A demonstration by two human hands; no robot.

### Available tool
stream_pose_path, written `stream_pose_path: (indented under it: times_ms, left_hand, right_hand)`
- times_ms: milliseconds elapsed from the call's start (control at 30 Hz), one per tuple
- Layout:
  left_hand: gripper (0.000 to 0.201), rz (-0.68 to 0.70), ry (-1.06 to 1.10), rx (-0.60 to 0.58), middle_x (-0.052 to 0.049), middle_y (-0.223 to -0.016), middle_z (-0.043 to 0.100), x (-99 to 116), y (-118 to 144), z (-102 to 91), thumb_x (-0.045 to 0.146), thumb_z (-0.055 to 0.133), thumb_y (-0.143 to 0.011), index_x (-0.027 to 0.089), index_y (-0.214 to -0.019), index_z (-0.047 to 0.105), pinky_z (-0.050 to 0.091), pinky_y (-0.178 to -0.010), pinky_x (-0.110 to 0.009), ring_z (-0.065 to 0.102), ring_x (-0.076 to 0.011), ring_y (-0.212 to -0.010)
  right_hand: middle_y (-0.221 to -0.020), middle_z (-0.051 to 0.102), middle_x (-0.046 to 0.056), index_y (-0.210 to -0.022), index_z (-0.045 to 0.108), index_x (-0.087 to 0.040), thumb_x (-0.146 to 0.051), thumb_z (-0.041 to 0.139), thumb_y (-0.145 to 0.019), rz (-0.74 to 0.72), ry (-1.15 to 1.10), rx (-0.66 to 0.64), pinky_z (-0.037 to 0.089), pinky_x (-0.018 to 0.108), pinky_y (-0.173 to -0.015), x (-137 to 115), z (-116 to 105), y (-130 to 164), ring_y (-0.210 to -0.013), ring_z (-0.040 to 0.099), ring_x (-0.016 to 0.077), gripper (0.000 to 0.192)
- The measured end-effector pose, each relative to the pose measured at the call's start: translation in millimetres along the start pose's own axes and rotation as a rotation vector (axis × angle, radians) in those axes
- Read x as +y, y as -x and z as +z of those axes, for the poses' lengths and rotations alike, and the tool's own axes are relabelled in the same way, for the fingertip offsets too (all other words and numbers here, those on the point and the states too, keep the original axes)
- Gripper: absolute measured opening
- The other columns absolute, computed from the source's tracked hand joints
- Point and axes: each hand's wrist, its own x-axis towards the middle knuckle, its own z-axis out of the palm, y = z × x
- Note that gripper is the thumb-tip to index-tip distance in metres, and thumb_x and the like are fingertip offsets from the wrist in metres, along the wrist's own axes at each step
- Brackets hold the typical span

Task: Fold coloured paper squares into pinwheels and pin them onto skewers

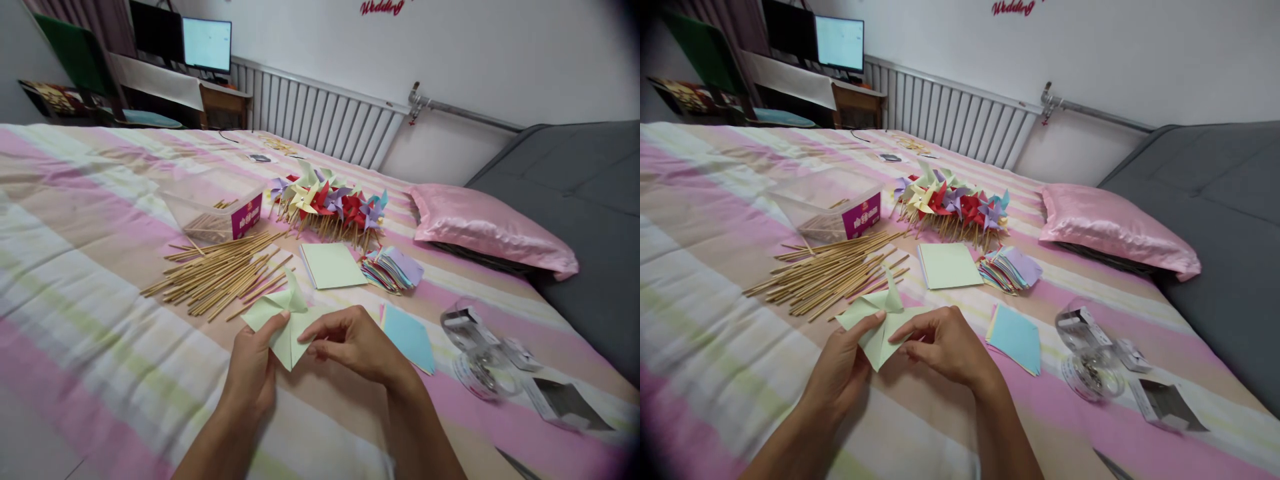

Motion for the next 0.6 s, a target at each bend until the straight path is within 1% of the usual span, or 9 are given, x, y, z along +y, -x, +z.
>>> stream_pose_path:
  times_ms: [67,233,300,433,600]
  left_hand:
    - [0.035,-0.004,0.004,-0.007,-0.009,-0.079,0.073,0.4,-0.3,-0.4,0.020,0.076,-0.060,0.009,-0.093,0.069,0.052,-0.061,-0.029,0.068,-0.0230,-0.070]
    - [0.028,-0.033,0.002,-0.071,-0.008,-0.075,0.073,1.0,0.3,-1.0,0.024,0.075,-0.062,0.009,-0.085,0.069,0.051,-0.061,-0.030,0.068,-0.0223,-0.067]
    - [0.025,-0.019,-0.004,-0.066,-0.007,-0.074,0.073,0.9,0.4,-0.9,0.022,0.075,-0.062,0.010,-0.083,0.069,0.051,-0.061,-0.029,0.067,-0.0216,-0.068]
    - [0.018,-0.001,-0.012,-0.030,-0.004,-0.070,0.072,-0.2,-0.2,-0.1,0.014,0.072,-0.061,0.011,-0.079,0.067,0.049,-0.060,-0.025,0.066,-0.0192,-0.067]
    - [0.016,0.026,0.000,-0.028,-0.003,-0.069,0.072,-1.2,0.0,0.7,0.010,0.070,-0.063,0.012,-0.078,0.068,0.048,-0.059,-0.023,0.066,-0.0177,-0.066]
  right_hand:
    - [-0.067,0.071,0.002,-0.084,0.076,-0.021,-0.019,0.065,-0.072,0.000,-0.015,0.018,0.047,0.024,-0.052,0.5,0.9,-0.9,-0.054,0.062,0.0135,0.017]
    - [-0.070,0.071,0.002,-0.078,0.076,-0.020,-0.028,0.067,-0.073,-0.025,-0.075,0.052,0.050,0.025,-0.052,-0.6,4.3,-4.3,-0.051,0.060,0.0119,0.013]
    - [-0.069,0.071,0.003,-0.076,0.076,-0.019,-0.032,0.068,-0.072,-0.026,-0.092,0.086,0.051,0.025,-0.053,0.0,6.6,-6.6,-0.051,0.060,0.0119,0.016]
    - [-0.068,0.069,0.002,-0.074,0.074,-0.017,-0.037,0.069,-0.071,-0.010,-0.120,0.207,0.049,0.025,-0.053,3.4,13.1,-11.0,-0.052,0.063,0.0134,0.021]
    - [-0.070,0.070,0.004,-0.071,0.072,-0.017,-0.034,0.071,-0.070,0.040,-0.113,0.288,0.048,0.025,-0.057,4.1,19.6,-13.7,-0.061,0.067,0.0171,0.017]
